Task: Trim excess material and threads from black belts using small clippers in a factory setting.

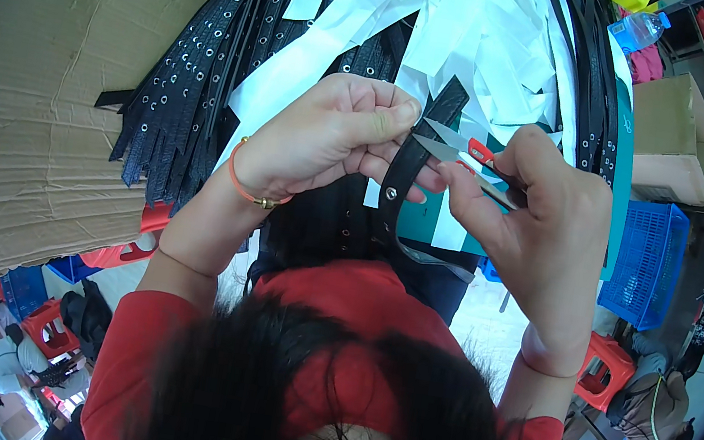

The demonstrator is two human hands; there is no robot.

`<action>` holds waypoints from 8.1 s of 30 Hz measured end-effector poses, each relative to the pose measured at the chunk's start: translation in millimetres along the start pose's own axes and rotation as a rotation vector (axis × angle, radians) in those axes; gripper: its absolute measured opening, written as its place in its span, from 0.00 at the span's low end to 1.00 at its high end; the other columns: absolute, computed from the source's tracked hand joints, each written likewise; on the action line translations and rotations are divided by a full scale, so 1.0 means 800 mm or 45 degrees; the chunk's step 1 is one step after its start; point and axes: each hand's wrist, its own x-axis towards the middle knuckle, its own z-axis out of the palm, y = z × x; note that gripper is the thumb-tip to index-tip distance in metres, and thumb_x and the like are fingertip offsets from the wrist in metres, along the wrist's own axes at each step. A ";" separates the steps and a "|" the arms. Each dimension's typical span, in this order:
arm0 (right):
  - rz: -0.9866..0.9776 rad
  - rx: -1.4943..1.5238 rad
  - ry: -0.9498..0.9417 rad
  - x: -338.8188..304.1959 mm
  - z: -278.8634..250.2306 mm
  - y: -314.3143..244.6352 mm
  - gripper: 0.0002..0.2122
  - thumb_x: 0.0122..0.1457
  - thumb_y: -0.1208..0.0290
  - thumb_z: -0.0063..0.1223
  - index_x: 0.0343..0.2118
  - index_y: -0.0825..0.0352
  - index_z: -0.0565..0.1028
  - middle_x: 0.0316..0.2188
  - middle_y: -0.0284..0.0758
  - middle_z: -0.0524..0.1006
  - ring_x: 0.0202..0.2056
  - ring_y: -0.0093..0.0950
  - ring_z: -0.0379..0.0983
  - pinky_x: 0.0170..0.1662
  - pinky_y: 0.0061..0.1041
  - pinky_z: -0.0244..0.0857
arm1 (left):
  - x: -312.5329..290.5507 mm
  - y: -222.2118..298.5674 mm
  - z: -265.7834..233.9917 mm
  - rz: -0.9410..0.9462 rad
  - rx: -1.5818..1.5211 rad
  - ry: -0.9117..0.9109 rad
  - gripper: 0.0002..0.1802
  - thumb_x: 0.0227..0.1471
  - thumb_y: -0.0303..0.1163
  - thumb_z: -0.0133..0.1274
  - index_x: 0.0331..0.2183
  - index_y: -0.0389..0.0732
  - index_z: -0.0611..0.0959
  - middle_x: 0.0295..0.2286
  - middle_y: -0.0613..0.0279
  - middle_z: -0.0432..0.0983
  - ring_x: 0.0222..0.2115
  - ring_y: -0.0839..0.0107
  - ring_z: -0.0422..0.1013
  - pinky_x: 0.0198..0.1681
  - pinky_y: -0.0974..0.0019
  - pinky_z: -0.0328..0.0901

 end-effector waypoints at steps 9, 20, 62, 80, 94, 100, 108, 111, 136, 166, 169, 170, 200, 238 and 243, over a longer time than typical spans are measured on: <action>0.031 0.094 0.057 -0.002 0.004 0.002 0.14 0.42 0.72 0.62 0.16 0.69 0.64 0.09 0.30 0.58 0.11 0.15 0.51 0.14 0.17 0.43 | -0.008 0.007 0.010 0.078 -0.078 0.034 0.12 0.52 0.25 0.42 0.39 0.30 0.65 0.31 0.48 0.73 0.34 0.58 0.74 0.39 0.64 0.71; -0.116 0.114 0.073 -0.008 0.012 0.009 0.14 0.41 0.72 0.64 0.17 0.68 0.65 0.10 0.28 0.59 0.12 0.14 0.51 0.14 0.16 0.43 | -0.018 0.007 0.006 0.078 0.191 0.094 0.23 0.41 0.17 0.46 0.43 0.25 0.63 0.31 0.47 0.75 0.33 0.64 0.74 0.37 0.65 0.71; 0.098 0.304 0.066 -0.015 0.022 0.008 0.16 0.39 0.68 0.65 0.17 0.68 0.66 0.10 0.31 0.62 0.10 0.18 0.56 0.14 0.16 0.50 | -0.017 -0.002 -0.009 0.129 0.201 0.104 0.12 0.51 0.28 0.50 0.38 0.33 0.71 0.25 0.67 0.74 0.24 0.86 0.68 0.29 0.83 0.63; -0.077 0.321 -0.053 -0.011 0.029 0.031 0.16 0.38 0.71 0.66 0.16 0.69 0.65 0.10 0.25 0.61 0.14 0.10 0.53 0.16 0.12 0.43 | -0.010 -0.006 -0.006 0.043 0.138 0.076 0.14 0.56 0.35 0.44 0.31 0.31 0.71 0.19 0.70 0.65 0.20 0.86 0.64 0.31 0.78 0.68; 0.089 0.564 0.040 -0.019 0.037 0.040 0.15 0.42 0.71 0.64 0.20 0.69 0.65 0.13 0.25 0.65 0.16 0.09 0.55 0.19 0.09 0.46 | -0.020 0.001 0.003 0.146 0.153 0.060 0.14 0.51 0.25 0.47 0.40 0.31 0.65 0.31 0.52 0.74 0.33 0.64 0.74 0.38 0.69 0.70; 0.058 0.460 0.093 -0.020 0.023 0.033 0.15 0.42 0.69 0.64 0.20 0.69 0.66 0.14 0.25 0.65 0.17 0.08 0.55 0.18 0.09 0.46 | -0.020 0.003 0.008 0.124 0.189 0.132 0.10 0.52 0.26 0.47 0.36 0.34 0.68 0.25 0.62 0.74 0.30 0.71 0.74 0.34 0.72 0.71; -0.062 0.094 0.131 -0.013 0.004 0.003 0.15 0.40 0.71 0.65 0.19 0.70 0.66 0.11 0.27 0.63 0.12 0.12 0.54 0.15 0.12 0.45 | -0.016 -0.007 0.019 0.237 0.181 0.163 0.08 0.55 0.31 0.43 0.34 0.35 0.68 0.25 0.64 0.71 0.27 0.77 0.72 0.32 0.74 0.70; -0.114 0.008 0.109 -0.009 -0.001 -0.003 0.14 0.40 0.71 0.64 0.18 0.69 0.66 0.10 0.29 0.62 0.11 0.14 0.55 0.14 0.15 0.47 | -0.017 -0.006 0.019 0.217 0.232 0.148 0.08 0.57 0.30 0.40 0.33 0.35 0.67 0.28 0.59 0.73 0.30 0.70 0.74 0.35 0.69 0.71; 0.870 1.338 0.034 0.009 0.044 0.028 0.08 0.47 0.75 0.58 0.26 0.73 0.72 0.15 0.25 0.70 0.16 0.07 0.59 0.17 0.08 0.45 | -0.009 -0.036 0.007 0.362 0.464 0.269 0.10 0.49 0.23 0.50 0.36 0.33 0.71 0.32 0.60 0.74 0.32 0.79 0.70 0.36 0.75 0.66; 0.121 0.234 -0.066 -0.022 0.028 0.030 0.10 0.43 0.74 0.61 0.21 0.70 0.69 0.14 0.28 0.68 0.17 0.10 0.59 0.19 0.12 0.49 | 0.006 -0.068 -0.003 0.528 0.525 0.408 0.01 0.53 0.22 0.44 0.30 0.35 0.70 0.30 0.66 0.67 0.31 0.83 0.62 0.38 0.79 0.59; -0.023 0.111 -0.091 -0.021 0.026 0.039 0.10 0.41 0.74 0.61 0.20 0.70 0.69 0.13 0.31 0.66 0.14 0.15 0.60 0.17 0.15 0.50 | 0.012 -0.076 -0.001 0.540 0.494 0.397 0.01 0.53 0.23 0.44 0.31 0.36 0.70 0.29 0.67 0.66 0.31 0.84 0.62 0.37 0.79 0.59; -0.119 0.079 -0.091 -0.020 0.026 0.042 0.10 0.41 0.74 0.61 0.21 0.70 0.69 0.13 0.32 0.66 0.13 0.18 0.60 0.16 0.16 0.51 | 0.013 -0.077 -0.001 0.534 0.496 0.388 0.01 0.53 0.23 0.44 0.31 0.36 0.70 0.29 0.67 0.66 0.31 0.84 0.62 0.37 0.79 0.59; 0.114 0.501 -0.154 -0.024 0.060 0.098 0.10 0.44 0.74 0.60 0.18 0.68 0.67 0.10 0.27 0.62 0.14 0.13 0.56 0.16 0.16 0.47 | 0.033 -0.080 0.000 0.351 0.302 0.416 0.03 0.55 0.26 0.41 0.32 0.38 0.68 0.32 0.64 0.68 0.26 0.87 0.63 0.30 0.80 0.61; 0.857 1.649 0.178 -0.054 0.087 0.003 0.18 0.46 0.84 0.55 0.17 0.60 0.55 0.19 0.37 0.72 0.21 0.26 0.73 0.23 0.25 0.71 | -0.010 -0.037 0.012 0.459 0.089 0.288 0.21 0.52 0.23 0.44 0.48 0.25 0.64 0.44 0.42 0.67 0.45 0.57 0.67 0.45 0.60 0.66; 0.845 1.718 0.116 -0.059 0.082 0.007 0.17 0.47 0.84 0.53 0.17 0.61 0.55 0.22 0.42 0.74 0.25 0.32 0.75 0.27 0.29 0.73 | -0.011 -0.038 0.008 0.416 -0.078 0.274 0.19 0.54 0.25 0.41 0.46 0.24 0.65 0.42 0.42 0.67 0.44 0.58 0.68 0.44 0.60 0.67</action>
